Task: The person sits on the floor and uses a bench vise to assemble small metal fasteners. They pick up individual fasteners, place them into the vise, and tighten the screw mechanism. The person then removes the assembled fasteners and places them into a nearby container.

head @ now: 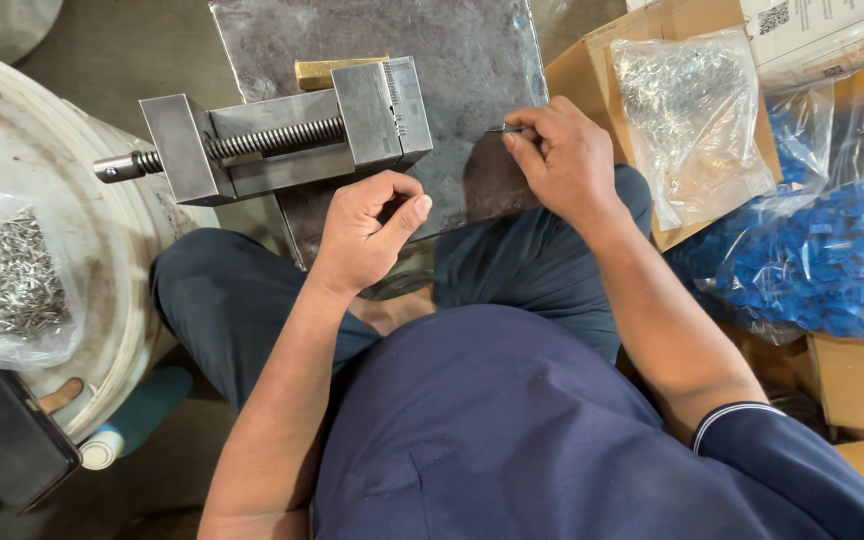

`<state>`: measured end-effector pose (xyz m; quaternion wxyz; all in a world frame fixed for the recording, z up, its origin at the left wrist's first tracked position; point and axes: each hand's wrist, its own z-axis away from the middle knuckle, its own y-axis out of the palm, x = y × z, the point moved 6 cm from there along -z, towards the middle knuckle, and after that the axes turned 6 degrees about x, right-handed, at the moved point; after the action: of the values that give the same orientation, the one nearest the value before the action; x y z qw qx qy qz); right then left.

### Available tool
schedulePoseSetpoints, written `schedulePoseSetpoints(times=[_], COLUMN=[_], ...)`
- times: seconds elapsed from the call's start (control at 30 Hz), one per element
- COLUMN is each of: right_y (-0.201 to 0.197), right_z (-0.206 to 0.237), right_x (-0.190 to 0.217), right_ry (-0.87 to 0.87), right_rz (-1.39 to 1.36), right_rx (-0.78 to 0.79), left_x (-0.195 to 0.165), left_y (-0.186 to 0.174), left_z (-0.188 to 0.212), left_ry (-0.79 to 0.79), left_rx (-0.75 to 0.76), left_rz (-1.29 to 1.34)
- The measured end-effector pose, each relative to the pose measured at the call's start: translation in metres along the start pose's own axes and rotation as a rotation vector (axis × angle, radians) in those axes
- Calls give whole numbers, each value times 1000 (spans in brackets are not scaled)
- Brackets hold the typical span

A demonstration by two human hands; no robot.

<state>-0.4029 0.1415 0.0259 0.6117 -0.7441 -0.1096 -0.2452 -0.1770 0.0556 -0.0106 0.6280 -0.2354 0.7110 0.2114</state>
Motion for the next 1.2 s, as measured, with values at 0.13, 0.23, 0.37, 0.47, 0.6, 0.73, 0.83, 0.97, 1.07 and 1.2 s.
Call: schedulePoseSetpoints(times=[0.13, 0.23, 0.37, 0.47, 0.6, 0.73, 0.83, 0.97, 1.07, 1.2], right_y=[1, 3, 13, 27, 41, 57, 67, 75, 69, 47], right_z=[-13, -14, 0, 6, 9, 19, 23, 20, 16, 4], right_x=[10, 19, 31, 24, 15, 21, 30, 37, 47, 65], right_ry=[-75, -142, -217, -20, 223, 395, 439, 436, 272, 29], right_rz=[65, 128, 78, -211, -703, -1187, -1349, -1333, -1110, -822], right_rx=[21, 24, 112, 267, 374, 567, 644, 518, 371, 200], left_x=[-1, -1, -4, -5, -7, -8, -11, -4, 1, 1], left_y=[-1, -1, -2, -2, 1, 1, 5, 2, -1, -2], left_z=[0, -1, -3, 0, -2, -3, -4, -5, -6, -7], left_ry=[-3, -19, 29, 57, 79, 62, 153, 84, 36, 32], left_rx=[-11, -9, -23, -39, -40, -28, 10, 11, -1, 8], left_rz=[-52, -30, -121, -178, -238, -266, -331, -283, -163, -31])
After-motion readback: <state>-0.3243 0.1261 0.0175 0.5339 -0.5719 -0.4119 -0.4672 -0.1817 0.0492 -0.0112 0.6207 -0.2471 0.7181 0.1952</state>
